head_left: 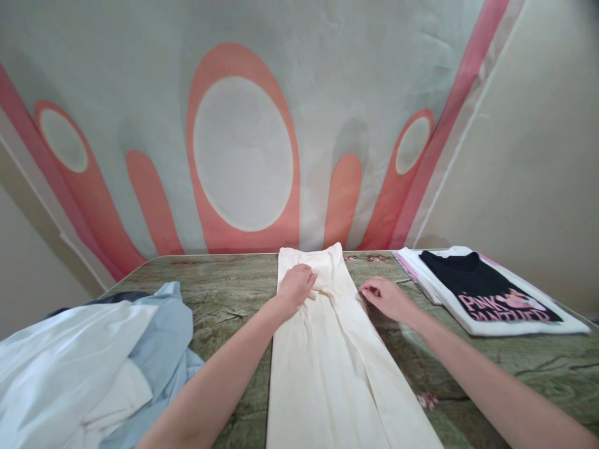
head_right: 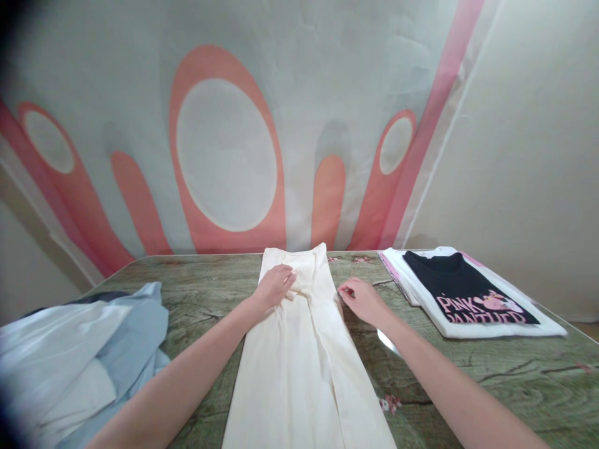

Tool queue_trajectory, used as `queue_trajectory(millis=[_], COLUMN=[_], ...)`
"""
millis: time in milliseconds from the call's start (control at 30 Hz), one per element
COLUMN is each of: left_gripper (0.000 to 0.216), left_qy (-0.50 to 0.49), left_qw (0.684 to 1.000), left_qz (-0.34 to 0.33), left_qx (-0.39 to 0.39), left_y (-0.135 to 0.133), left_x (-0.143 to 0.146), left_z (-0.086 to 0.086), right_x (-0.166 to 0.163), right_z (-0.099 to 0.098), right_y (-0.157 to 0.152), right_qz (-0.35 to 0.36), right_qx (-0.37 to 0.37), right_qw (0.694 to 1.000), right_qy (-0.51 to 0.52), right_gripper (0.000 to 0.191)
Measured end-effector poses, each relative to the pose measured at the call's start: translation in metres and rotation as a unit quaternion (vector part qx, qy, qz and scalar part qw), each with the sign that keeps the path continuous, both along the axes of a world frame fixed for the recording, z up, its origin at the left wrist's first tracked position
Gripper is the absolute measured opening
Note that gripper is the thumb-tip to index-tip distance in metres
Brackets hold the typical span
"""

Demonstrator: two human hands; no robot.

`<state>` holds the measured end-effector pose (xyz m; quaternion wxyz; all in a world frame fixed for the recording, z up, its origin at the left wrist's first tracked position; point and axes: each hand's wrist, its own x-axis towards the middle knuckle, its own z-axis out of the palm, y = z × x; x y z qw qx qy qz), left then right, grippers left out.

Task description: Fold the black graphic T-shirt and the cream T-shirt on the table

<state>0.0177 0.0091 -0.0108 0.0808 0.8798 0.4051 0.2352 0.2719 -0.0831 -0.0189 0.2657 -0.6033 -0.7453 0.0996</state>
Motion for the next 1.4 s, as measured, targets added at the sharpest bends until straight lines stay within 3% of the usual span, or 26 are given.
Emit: queue_trajectory(millis=[300, 633, 900, 1200, 1400], left_gripper=[0.025, 0.021, 0.010, 0.008, 0.012], left_qy=[-0.053, -0.065, -0.080, -0.104, -0.169], left_qw=[0.998, 0.987, 0.975, 0.974, 0.969], left_qz=[-0.017, 0.134, 0.200, 0.196, 0.171], left_qx=[-0.034, -0.064, -0.055, -0.053, -0.054], left_y=[0.012, 0.080, 0.085, 0.080, 0.089], left_x=[-0.007, 0.021, 0.028, 0.015, 0.014], left_z=[-0.015, -0.015, -0.022, -0.019, -0.020], right_x=[-0.026, -0.028, -0.031, -0.030, -0.032], right_z=[-0.014, -0.028, -0.049, -0.043, -0.040], right_y=[0.080, 0.129, 0.130, 0.125, 0.122], right_qz=[0.008, -0.058, -0.061, -0.088, -0.127], right_qx=[0.010, 0.040, 0.058, 0.033, 0.030], right_qw=[0.996, 0.993, 0.992, 0.989, 0.986], right_qy=[-0.091, -0.093, -0.089, -0.110, -0.107], right_gripper=[0.035, 0.044, 0.045, 0.039, 0.039])
